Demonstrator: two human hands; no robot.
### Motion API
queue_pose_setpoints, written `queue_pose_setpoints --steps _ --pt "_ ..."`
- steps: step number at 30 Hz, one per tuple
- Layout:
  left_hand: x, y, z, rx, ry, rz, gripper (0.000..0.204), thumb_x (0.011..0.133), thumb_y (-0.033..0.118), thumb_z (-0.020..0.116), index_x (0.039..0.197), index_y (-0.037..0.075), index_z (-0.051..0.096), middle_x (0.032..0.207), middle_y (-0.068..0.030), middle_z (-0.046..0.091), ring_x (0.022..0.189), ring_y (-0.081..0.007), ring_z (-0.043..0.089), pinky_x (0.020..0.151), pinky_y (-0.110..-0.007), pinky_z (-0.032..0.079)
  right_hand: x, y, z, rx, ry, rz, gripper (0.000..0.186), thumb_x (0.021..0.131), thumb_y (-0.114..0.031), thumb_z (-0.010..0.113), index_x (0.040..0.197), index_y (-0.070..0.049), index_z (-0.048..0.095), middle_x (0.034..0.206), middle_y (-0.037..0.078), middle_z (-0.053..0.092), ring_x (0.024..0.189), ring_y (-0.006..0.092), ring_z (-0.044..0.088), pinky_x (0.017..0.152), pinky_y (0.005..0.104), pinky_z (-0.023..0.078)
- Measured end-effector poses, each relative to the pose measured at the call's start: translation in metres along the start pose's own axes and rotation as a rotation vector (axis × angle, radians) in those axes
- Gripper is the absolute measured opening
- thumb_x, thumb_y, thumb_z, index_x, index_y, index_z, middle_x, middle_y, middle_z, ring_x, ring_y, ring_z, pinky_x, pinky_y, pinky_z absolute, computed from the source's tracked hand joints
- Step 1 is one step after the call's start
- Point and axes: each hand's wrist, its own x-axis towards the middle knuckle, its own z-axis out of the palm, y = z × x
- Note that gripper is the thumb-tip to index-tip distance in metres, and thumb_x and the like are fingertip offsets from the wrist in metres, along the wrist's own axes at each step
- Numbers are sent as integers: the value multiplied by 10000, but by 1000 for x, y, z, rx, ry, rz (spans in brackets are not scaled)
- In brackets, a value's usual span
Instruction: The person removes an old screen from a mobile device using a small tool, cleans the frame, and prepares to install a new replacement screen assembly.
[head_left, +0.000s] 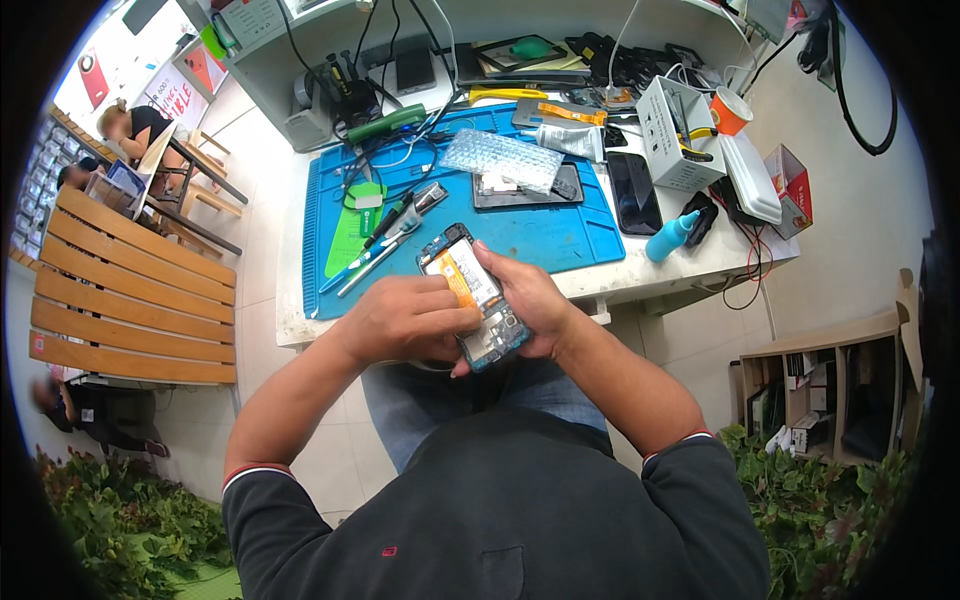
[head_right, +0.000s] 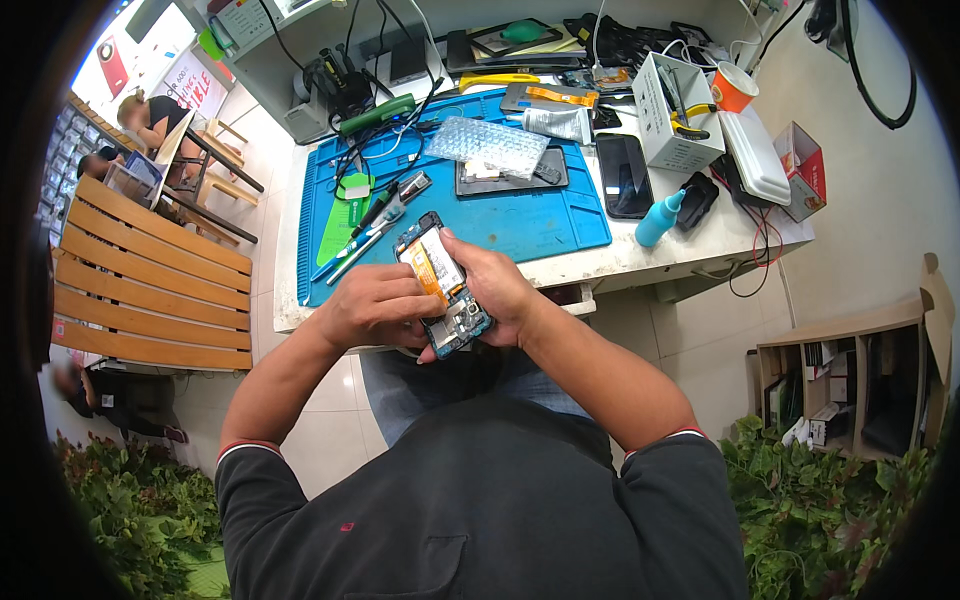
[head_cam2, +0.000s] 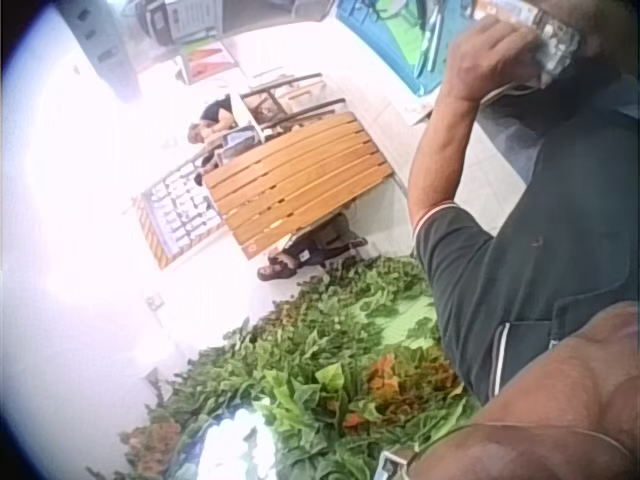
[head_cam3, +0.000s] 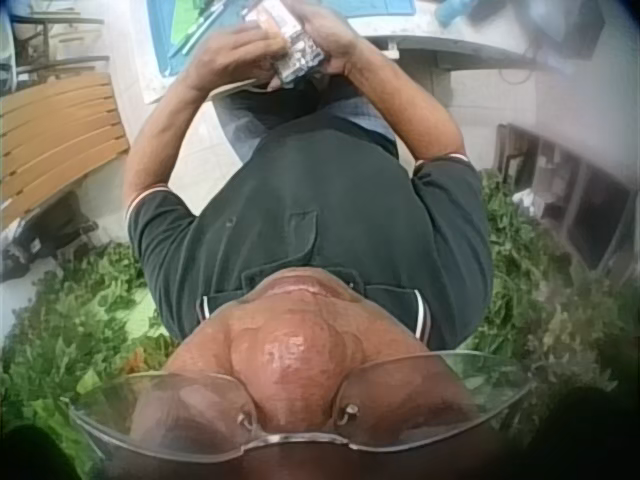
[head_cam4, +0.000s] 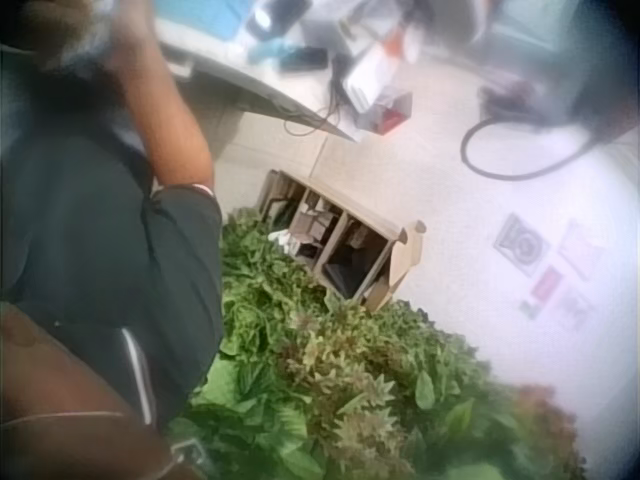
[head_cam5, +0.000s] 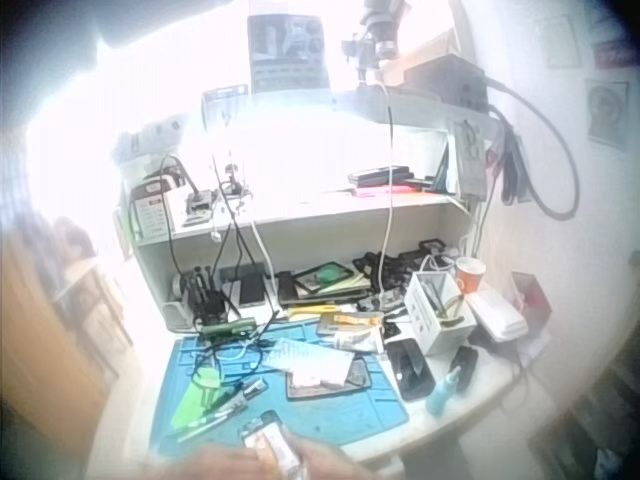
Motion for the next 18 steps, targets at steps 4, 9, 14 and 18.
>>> queue_pose_setpoints --steps 4,9,14,18 --pt "-2 -1 3 57 2 -27 505 671 277 924 1121 169 723 866 11 669 762 -213 689 610 -353 542 1 -1 -1 -1 0 -6 670 1148 -565 321 1487 -13 492 1246 234 696 993 380 779 719 620 691" --pt "-2 -2 6 75 24 5 466 700 279 912 1113 161 730 853 11 663 734 -211 685 580 -345 528 0 -1 -1 -7 40 21 666 1142 -594 296 1474 -67 529 1219 198 712 949 360 783 744 647 679" --pt "-11 -3 14 85 121 65 419 744 263 891 1108 124 739 840 7 654 725 -198 686 572 -335 532 -3 -2 4 20 36 10 671 1141 -592 307 1477 -54 525 1236 214 708 977 373 782 755 658 674" --pt "-11 -2 13 147 123 94 444 716 254 917 1095 106 738 861 1 677 723 -194 689 583 -324 542 -4 -3 3 26 39 5 679 1137 -602 316 1469 -50 531 1236 220 707 984 376 782 738 651 677"
